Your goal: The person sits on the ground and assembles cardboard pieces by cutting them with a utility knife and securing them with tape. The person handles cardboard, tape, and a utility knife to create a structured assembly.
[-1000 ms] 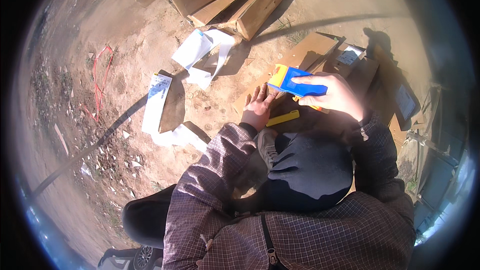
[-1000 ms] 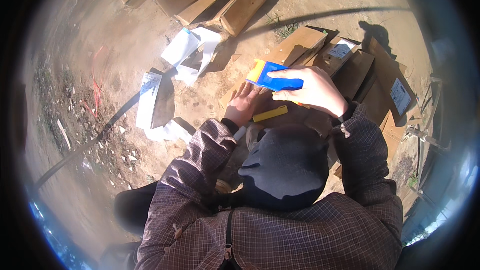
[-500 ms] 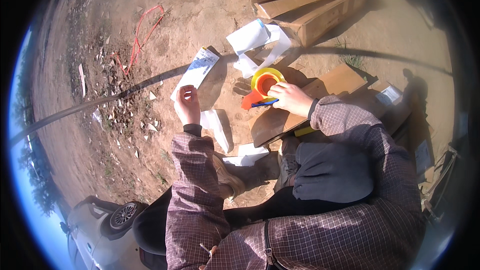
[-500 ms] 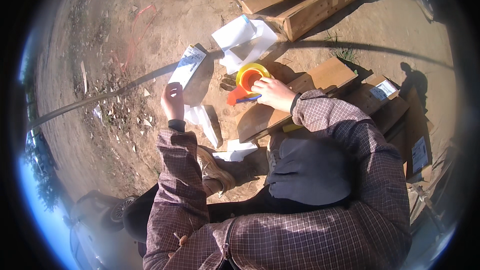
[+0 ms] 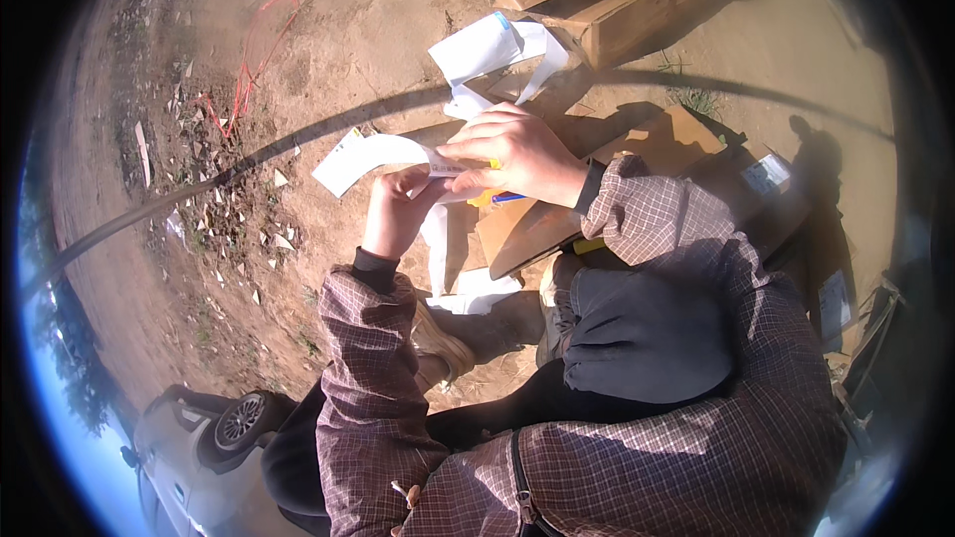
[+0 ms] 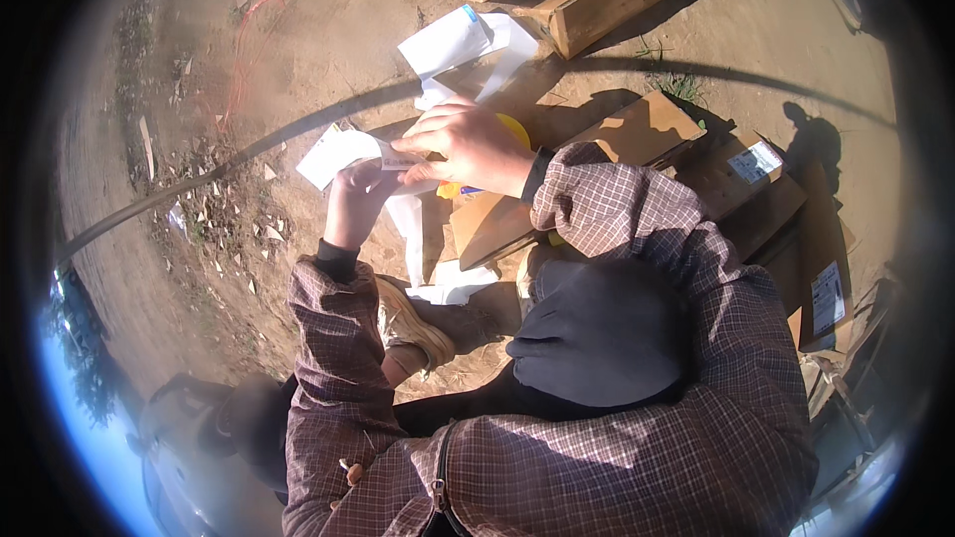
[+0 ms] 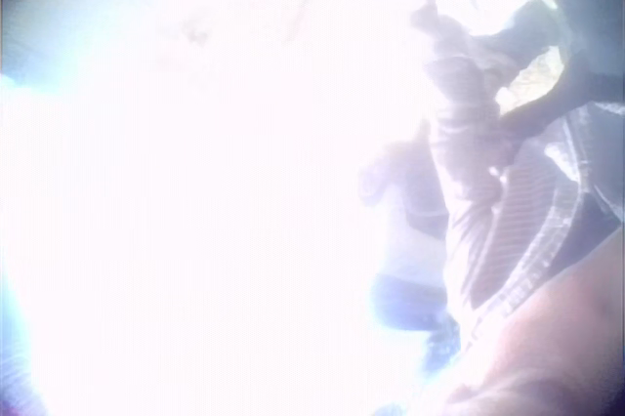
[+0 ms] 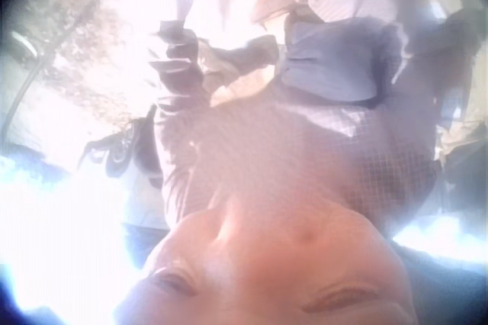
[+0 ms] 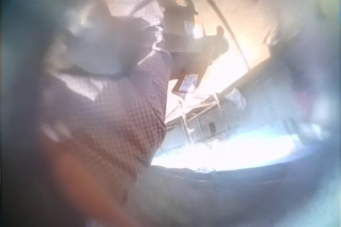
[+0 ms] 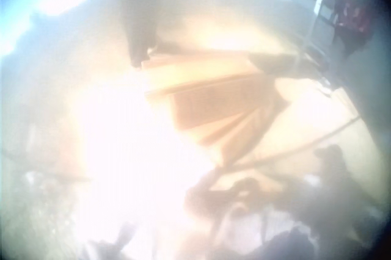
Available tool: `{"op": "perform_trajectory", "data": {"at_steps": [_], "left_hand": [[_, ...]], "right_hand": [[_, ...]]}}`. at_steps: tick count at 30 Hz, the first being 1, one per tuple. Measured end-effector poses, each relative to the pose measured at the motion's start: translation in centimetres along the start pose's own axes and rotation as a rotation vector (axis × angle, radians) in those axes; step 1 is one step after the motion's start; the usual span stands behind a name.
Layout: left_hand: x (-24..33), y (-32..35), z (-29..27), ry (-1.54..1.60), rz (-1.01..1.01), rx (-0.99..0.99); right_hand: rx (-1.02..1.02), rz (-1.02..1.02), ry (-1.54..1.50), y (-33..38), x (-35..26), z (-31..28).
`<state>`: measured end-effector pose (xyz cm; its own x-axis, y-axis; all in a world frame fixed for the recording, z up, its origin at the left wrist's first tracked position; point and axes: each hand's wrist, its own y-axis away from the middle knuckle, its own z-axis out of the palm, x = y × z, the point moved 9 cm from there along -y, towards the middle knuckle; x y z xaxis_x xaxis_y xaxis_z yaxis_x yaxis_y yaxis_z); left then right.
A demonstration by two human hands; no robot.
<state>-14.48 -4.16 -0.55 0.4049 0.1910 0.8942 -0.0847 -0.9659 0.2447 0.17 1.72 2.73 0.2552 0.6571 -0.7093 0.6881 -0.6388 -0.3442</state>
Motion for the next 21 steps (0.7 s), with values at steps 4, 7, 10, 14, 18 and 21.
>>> {"op": "perform_trajectory", "data": {"at_steps": [4,7,10,14,18,21], "left_hand": [[2.8,0.2,0.0,-0.285,0.116,0.052],[2.8,1.1,0.2,-0.523,0.187,0.063],[1.9,1.0,-0.6,-0.535,0.278,0.119],[-8.0,4.3,-8.2,-0.604,-0.121,0.374],[-10.9,10.5,-10.2,-0.717,-0.221,0.781],[-5.8,12.9,-2.1,-0.629,-0.24,0.867]], "right_hand": [[-0.069,-0.049,0.101,0.0,-1.3,0.4],[-0.195,0.149,-0.072,-0.1,0.2,0.2],[-0.063,0.29,-0.324,1.2,4.6,-4.1],[0.22,0.649,-0.308,5.7,11.5,-12.6],[0.321,0.81,-0.418,12.4,14.5,-17.5],[0.318,0.856,-0.375,18.2,15.6,-20.3]]}}
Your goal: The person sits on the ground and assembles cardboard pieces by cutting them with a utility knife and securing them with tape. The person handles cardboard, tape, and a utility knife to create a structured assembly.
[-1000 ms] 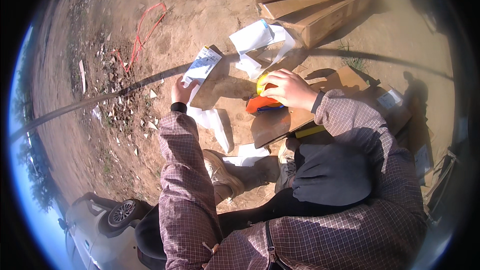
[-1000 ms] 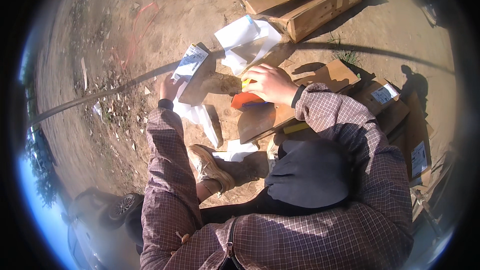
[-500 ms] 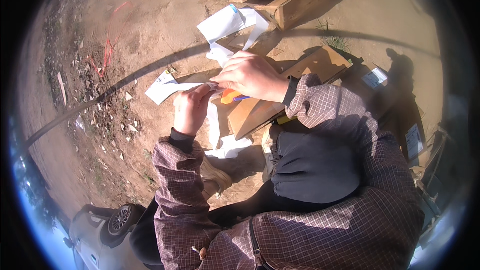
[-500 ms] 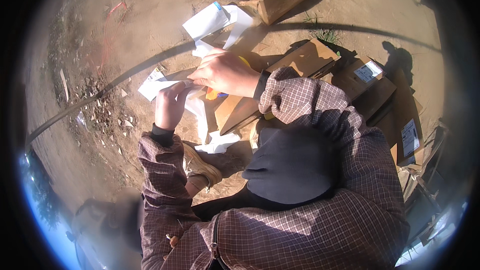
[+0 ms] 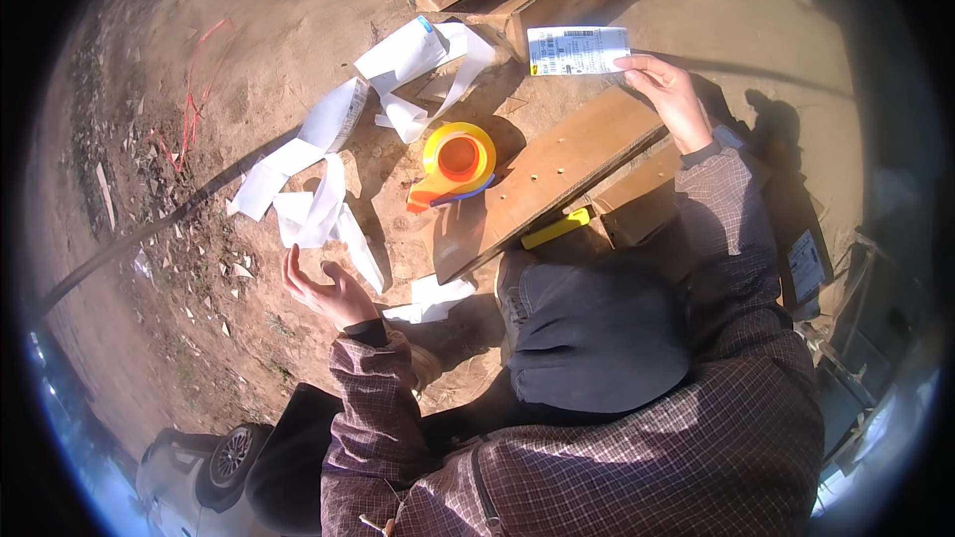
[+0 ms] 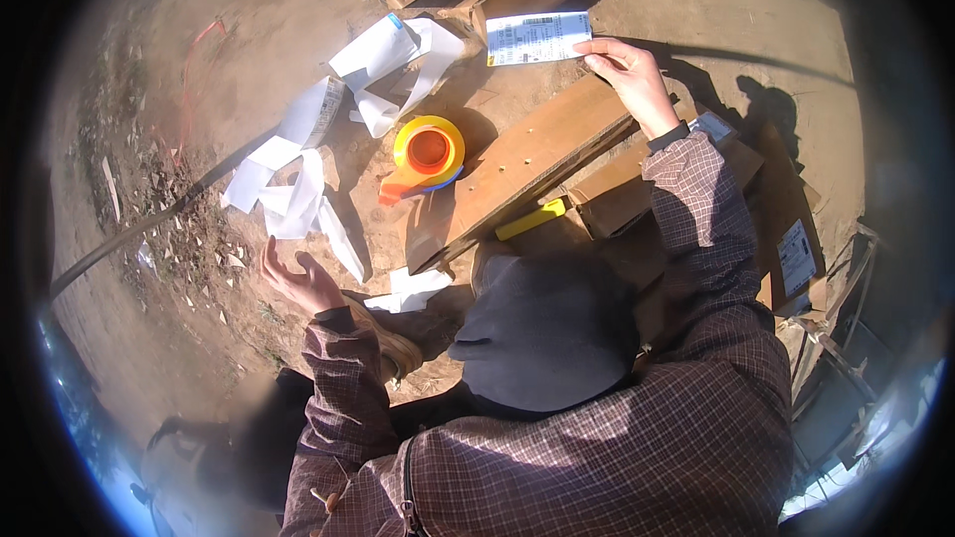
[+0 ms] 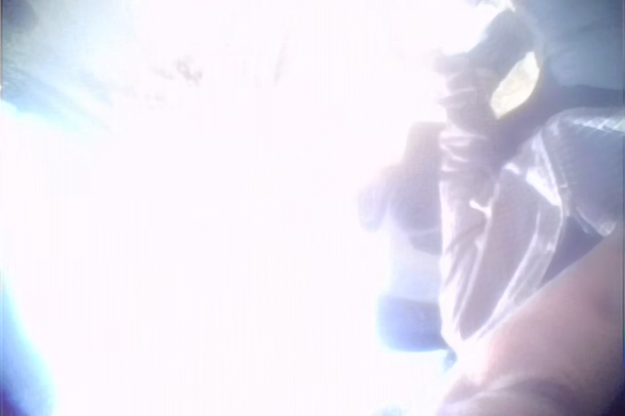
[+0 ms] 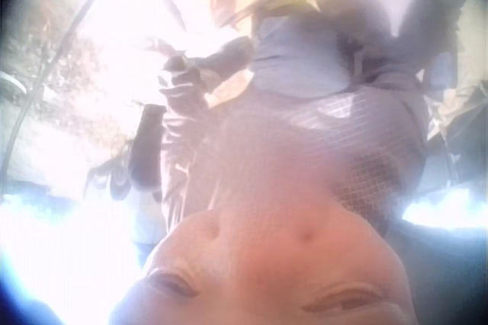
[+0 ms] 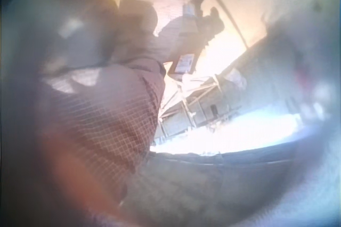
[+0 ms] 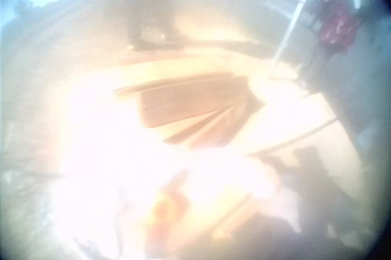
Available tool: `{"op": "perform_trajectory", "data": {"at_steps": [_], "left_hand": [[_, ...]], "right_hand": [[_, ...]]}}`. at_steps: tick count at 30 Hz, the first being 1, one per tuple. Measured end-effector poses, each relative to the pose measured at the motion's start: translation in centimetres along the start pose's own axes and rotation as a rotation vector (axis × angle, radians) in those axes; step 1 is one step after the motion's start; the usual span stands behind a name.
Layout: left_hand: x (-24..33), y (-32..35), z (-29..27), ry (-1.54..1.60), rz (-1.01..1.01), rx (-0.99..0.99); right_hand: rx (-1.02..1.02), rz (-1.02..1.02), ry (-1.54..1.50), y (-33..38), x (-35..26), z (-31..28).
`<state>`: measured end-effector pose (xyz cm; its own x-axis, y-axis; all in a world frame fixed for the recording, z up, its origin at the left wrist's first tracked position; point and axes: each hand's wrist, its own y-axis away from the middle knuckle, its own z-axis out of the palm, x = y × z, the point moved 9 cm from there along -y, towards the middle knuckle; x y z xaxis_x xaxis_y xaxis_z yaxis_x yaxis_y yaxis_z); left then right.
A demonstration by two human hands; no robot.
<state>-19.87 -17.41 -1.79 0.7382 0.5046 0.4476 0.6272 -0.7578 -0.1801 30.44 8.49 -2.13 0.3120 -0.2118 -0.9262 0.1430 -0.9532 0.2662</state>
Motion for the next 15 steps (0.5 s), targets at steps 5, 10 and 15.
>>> {"op": "perform_trajectory", "data": {"at_steps": [5,10,15], "left_hand": [[-0.5,16.3,11.2,0.62,-1.03,-0.816],[-0.1,18.1,13.4,0.84,-1.173,-0.975],[-0.3,18.1,14.0,0.956,-1.049,-0.719]], "right_hand": [[-0.22,0.03,0.244,0.7,2.0,0.9],[-0.143,-0.272,1.13,3.0,3.3,2.5],[-0.59,-0.079,1.007,8.5,6.4,13.5]]}}
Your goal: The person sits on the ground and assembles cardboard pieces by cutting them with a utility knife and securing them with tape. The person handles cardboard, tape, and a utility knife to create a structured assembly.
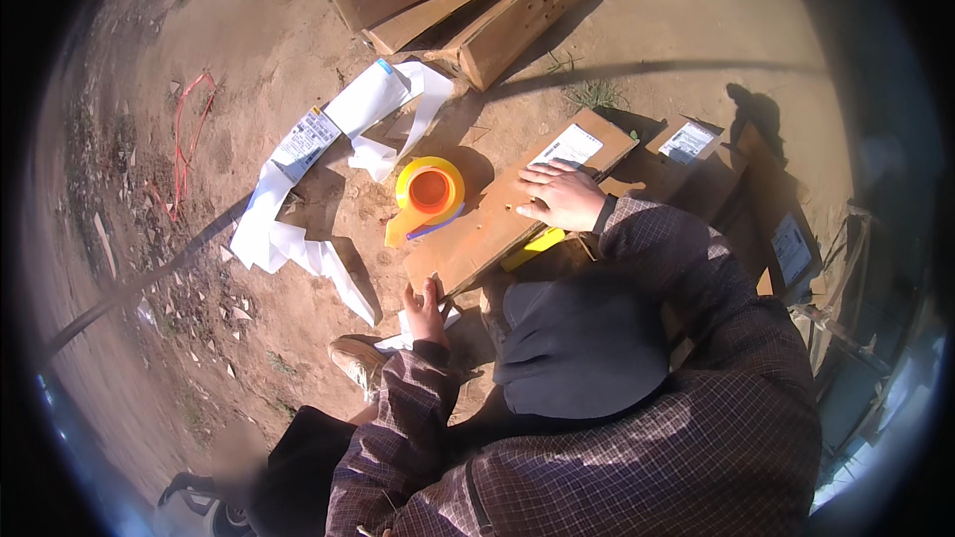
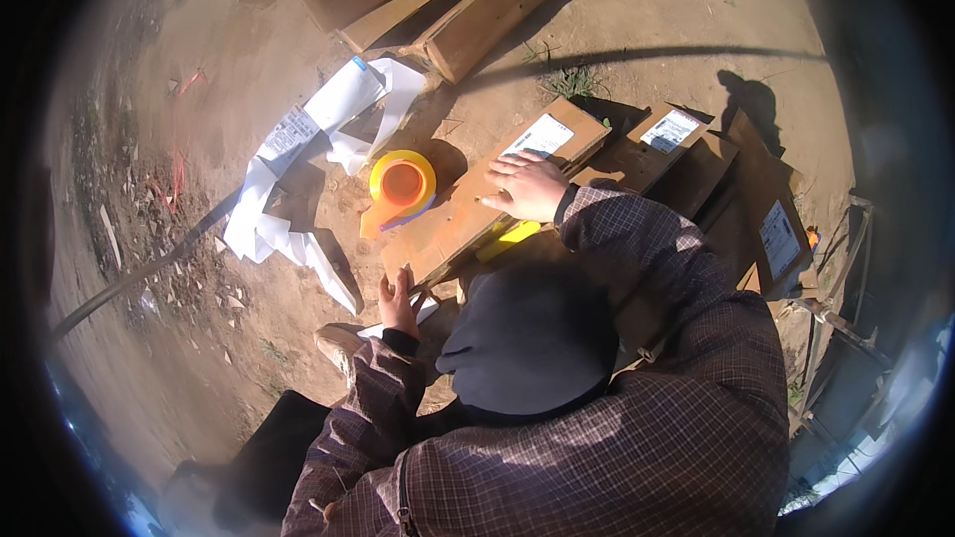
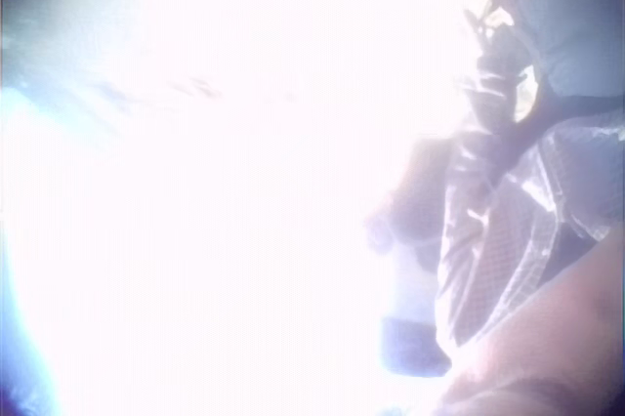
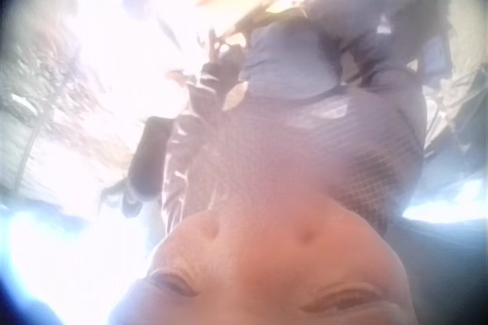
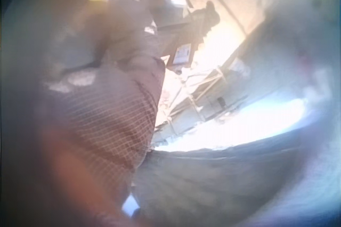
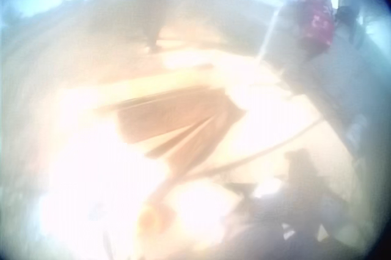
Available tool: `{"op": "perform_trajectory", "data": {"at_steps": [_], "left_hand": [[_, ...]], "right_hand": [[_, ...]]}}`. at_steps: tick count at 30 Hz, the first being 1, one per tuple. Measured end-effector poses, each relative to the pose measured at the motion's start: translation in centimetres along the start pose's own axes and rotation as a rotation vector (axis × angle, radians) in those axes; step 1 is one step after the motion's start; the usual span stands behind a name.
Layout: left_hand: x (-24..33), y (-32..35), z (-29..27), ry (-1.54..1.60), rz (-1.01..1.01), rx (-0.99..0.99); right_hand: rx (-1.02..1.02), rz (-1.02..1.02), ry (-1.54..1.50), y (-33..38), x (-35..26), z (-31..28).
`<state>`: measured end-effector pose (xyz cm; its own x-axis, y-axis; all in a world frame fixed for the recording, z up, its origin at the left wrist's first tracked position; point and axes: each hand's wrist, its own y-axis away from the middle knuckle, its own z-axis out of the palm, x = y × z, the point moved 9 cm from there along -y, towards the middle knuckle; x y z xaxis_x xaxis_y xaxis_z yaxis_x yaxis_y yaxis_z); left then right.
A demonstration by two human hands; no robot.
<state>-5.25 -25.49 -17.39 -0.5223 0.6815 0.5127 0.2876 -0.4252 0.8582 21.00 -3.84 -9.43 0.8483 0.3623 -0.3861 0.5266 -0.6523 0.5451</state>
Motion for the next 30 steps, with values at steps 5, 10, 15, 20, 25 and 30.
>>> {"op": "perform_trajectory", "data": {"at_steps": [5,10,15,20,25,30], "left_hand": [[-0.6,-0.5,0.2,-0.078,0.009,0.002],[-1.6,-4.0,-0.7,-0.139,0.083,-0.124],[3.2,0.8,2.4,-0.051,-0.156,-0.153],[7.2,11.3,17.3,-0.376,-0.043,-0.691],[4.3,17.6,26.8,-0.765,0.097,-1.473],[15.9,4.5,25.0,-0.701,0.744,-0.804]], "right_hand": [[-0.059,0.247,0.275,-0.7,7.9,0.6],[-0.081,0.949,-0.019,3.6,18.1,-4.3],[0.237,0.763,0.09,7.2,14.4,-12.0],[0.592,0.732,-0.033,20.1,24.2,-25.8],[0.277,0.657,0.023,26.4,28.8,-29.0],[0.143,0.836,0.496,25.7,31.6,-11.9]]}}
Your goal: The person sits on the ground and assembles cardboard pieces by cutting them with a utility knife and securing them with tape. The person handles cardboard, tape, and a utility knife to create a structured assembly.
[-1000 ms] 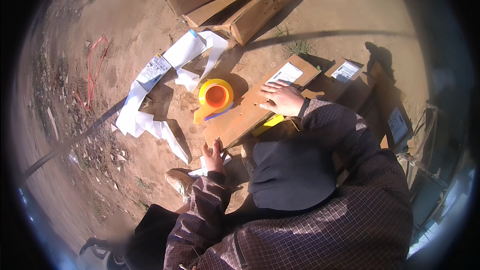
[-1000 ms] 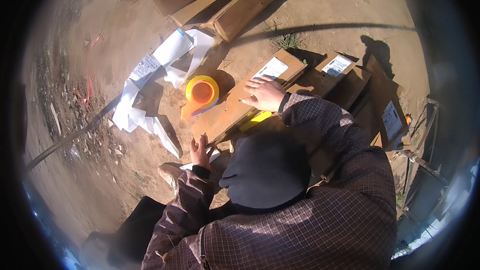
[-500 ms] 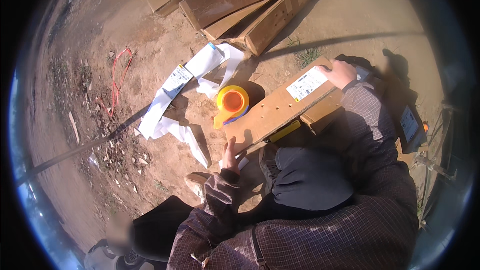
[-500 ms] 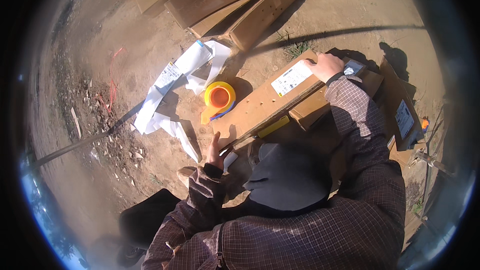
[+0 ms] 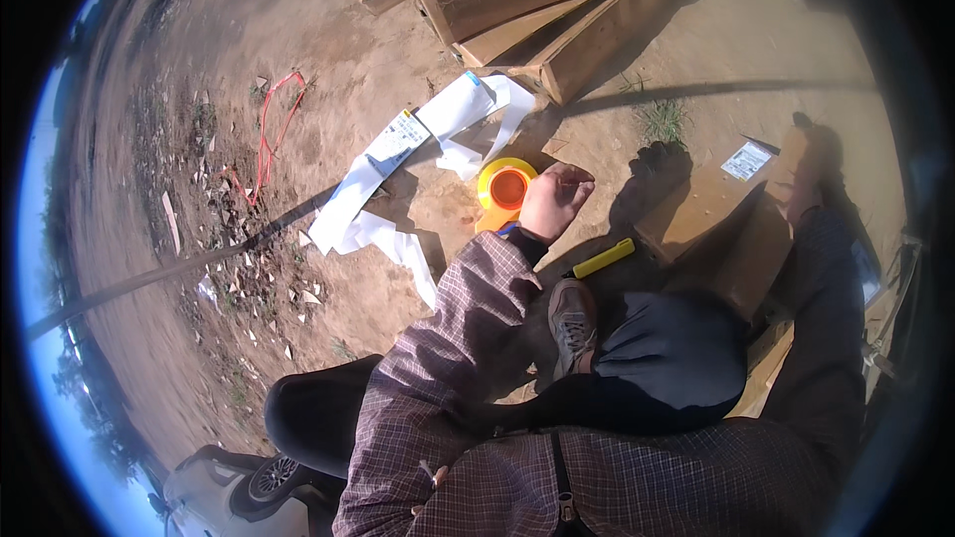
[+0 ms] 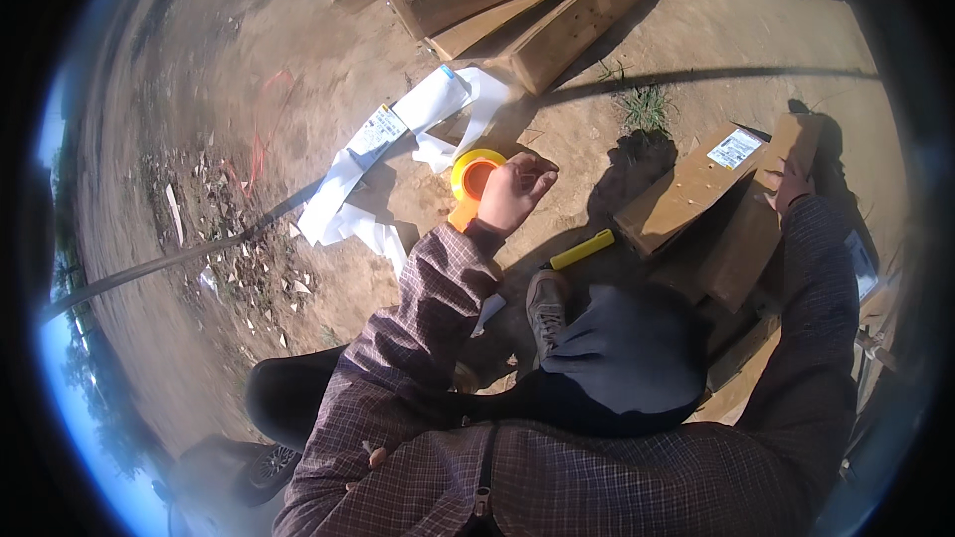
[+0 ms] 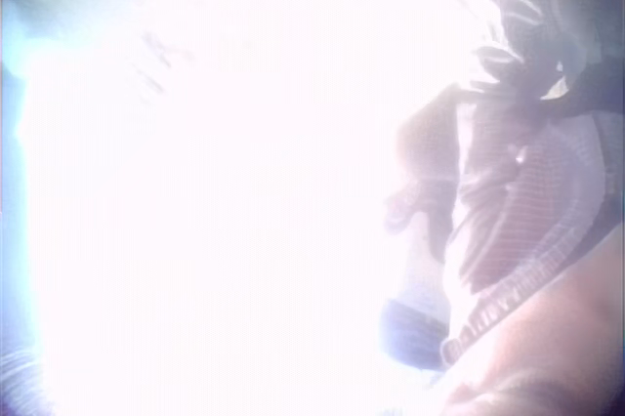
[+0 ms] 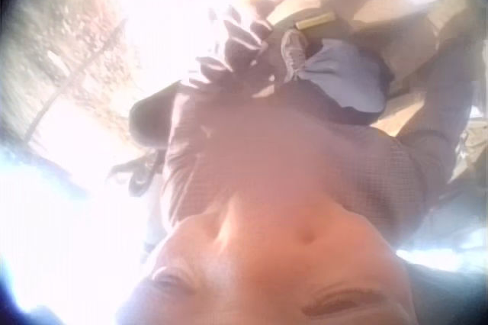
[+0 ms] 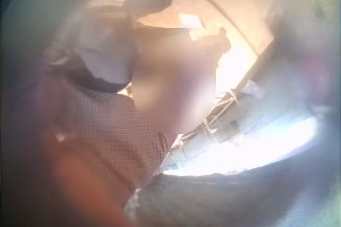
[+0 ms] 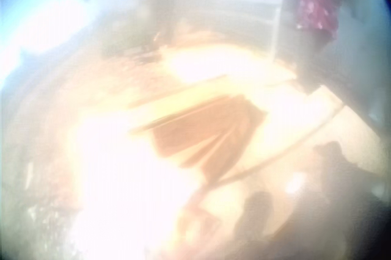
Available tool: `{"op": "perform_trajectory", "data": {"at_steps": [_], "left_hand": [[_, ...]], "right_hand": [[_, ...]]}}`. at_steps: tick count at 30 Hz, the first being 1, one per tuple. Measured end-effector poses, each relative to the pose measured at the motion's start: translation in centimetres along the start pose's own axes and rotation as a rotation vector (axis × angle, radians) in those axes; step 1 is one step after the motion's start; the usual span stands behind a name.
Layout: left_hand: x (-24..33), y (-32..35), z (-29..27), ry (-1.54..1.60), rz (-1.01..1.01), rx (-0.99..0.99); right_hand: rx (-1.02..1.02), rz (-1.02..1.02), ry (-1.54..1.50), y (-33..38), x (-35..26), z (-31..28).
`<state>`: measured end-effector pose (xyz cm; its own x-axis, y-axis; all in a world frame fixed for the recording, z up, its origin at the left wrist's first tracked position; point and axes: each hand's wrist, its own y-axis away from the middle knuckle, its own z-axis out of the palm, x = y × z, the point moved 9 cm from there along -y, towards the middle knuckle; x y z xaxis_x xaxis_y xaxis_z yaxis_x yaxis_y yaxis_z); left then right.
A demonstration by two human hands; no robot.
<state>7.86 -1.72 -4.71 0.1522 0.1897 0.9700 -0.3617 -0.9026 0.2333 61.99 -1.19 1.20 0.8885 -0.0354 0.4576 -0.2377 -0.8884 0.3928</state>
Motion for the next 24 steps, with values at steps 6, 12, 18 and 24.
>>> {"op": "perform_trajectory", "data": {"at_steps": [6,12,18,24], "left_hand": [[-10.1,9.2,-38.5,-1.104,-0.413,0.887],[-14.8,5.7,-35.6,-1.258,-0.345,0.343],[-10.8,8.7,-45.8,-0.869,-0.16,0.723],[-9.4,14.8,-53.0,0.194,-0.127,1.067]], "right_hand": [[0.182,-0.1,0.119,2.9,-18.7,-6.6],[0.504,-1.096,-0.542,12.4,-45.5,-14.1],[0.712,-1.125,-0.468,12.0,-54.3,-10.5],[0.553,-1.346,-0.752,17.0,-53.9,-17.9]]}}
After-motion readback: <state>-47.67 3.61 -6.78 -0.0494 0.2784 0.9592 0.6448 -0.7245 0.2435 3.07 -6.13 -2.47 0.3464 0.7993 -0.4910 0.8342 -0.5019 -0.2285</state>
